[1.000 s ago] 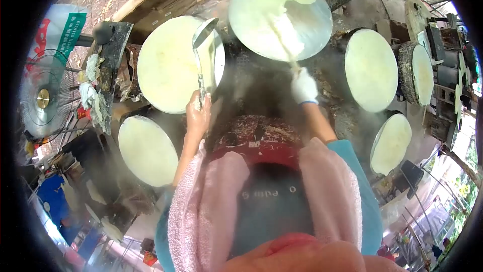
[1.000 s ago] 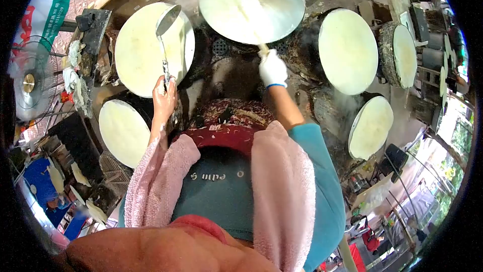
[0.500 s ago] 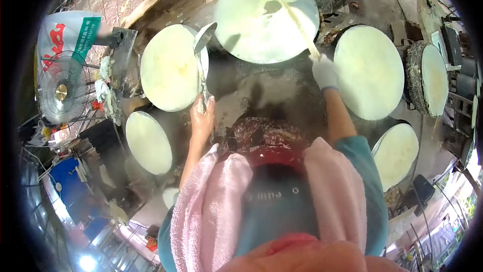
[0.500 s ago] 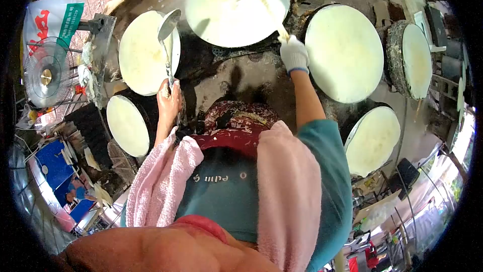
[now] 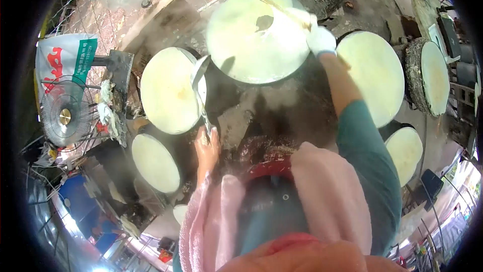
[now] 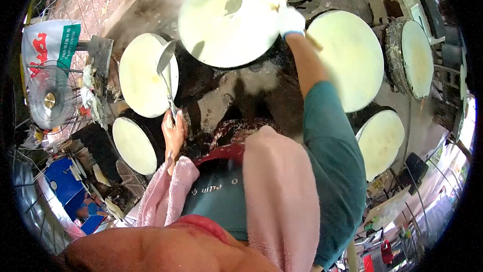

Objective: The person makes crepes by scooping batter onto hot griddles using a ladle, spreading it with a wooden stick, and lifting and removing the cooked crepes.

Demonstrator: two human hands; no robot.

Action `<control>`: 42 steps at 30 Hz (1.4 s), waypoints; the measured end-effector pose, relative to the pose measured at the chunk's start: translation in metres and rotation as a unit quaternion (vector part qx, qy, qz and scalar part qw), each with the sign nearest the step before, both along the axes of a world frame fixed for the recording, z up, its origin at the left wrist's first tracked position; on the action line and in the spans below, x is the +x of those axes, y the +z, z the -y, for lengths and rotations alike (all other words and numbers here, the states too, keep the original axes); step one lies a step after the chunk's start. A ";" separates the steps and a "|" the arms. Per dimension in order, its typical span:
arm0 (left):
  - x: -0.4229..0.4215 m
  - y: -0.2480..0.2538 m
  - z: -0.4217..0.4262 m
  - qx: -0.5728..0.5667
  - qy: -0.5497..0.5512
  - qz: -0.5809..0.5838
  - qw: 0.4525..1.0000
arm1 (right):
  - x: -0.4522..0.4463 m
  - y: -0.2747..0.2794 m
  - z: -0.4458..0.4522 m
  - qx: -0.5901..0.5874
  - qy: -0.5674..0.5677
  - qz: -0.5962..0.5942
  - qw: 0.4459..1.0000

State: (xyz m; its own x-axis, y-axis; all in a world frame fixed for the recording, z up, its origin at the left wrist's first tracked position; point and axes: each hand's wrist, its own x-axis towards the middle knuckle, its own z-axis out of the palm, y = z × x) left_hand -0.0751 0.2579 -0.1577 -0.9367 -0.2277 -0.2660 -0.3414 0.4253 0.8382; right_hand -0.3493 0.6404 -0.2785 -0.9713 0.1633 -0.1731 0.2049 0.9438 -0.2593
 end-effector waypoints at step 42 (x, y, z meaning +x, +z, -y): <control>-0.258 -0.054 -0.069 0.251 -0.194 0.208 0.925 | 0.250 0.017 0.112 -0.506 -0.336 0.104 0.788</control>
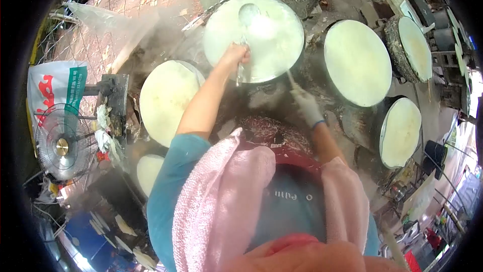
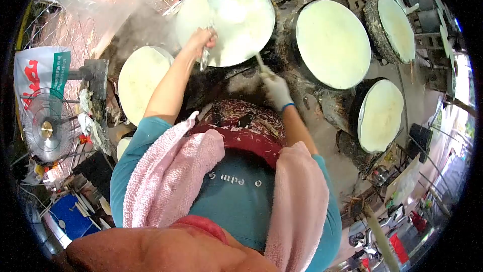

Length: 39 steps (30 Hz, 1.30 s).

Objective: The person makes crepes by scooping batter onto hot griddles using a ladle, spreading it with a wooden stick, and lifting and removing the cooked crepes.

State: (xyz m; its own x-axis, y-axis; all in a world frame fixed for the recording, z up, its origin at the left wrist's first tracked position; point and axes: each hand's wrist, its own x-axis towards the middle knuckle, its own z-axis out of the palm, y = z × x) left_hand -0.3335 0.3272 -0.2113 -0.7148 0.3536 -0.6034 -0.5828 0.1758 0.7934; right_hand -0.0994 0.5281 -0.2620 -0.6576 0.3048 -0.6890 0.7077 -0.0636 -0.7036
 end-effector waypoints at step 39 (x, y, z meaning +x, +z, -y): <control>0.287 0.111 -0.162 0.323 -0.041 0.242 0.914 | 0.298 0.056 -0.269 0.565 -0.090 0.095 0.815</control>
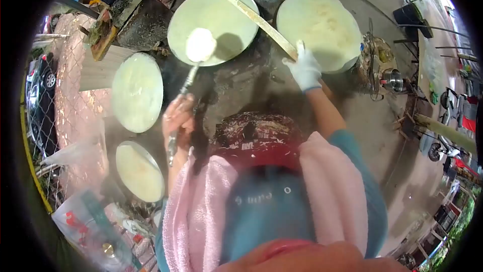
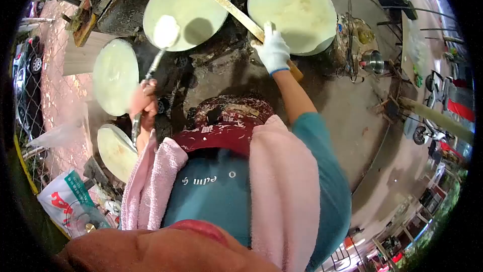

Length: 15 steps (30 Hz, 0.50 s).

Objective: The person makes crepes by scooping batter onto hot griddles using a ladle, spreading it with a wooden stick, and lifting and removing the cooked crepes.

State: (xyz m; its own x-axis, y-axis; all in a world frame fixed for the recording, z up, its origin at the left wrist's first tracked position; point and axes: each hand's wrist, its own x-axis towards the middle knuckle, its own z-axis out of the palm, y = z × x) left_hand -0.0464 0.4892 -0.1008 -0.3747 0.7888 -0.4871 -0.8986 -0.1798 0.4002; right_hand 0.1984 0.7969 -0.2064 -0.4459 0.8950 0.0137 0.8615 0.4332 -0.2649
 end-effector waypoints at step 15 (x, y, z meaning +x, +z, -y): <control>0.048 0.058 -0.100 -0.095 -0.032 -0.103 0.990 | 0.006 0.092 -0.202 0.048 0.165 -0.051 0.984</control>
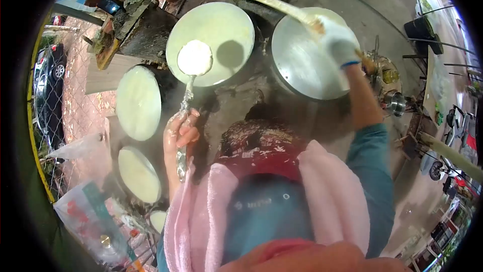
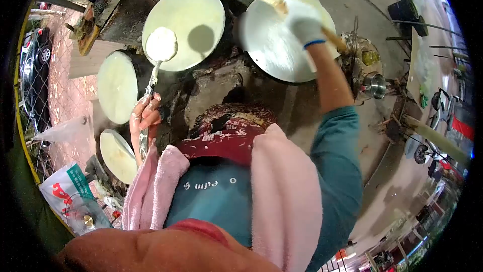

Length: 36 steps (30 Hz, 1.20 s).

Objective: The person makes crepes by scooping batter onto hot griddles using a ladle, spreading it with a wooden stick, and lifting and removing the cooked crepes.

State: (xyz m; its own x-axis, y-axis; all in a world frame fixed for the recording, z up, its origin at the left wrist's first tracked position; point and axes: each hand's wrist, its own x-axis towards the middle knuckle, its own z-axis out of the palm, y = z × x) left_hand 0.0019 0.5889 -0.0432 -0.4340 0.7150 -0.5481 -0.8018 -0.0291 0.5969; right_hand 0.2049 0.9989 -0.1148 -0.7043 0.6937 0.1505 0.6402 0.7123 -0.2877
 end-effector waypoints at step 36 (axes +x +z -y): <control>-0.145 -0.036 -0.154 -0.037 0.019 -0.047 0.998 | -0.244 -0.167 -0.326 -0.270 -0.239 -0.398 0.843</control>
State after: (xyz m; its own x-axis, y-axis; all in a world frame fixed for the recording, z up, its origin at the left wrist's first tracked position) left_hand -0.1427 0.7431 -0.0795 -0.5127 0.6553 -0.5548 -0.7409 -0.0112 0.6715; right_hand -0.0394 1.3254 -0.2816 -0.1494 0.9887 0.0148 0.2673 0.0548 -0.9621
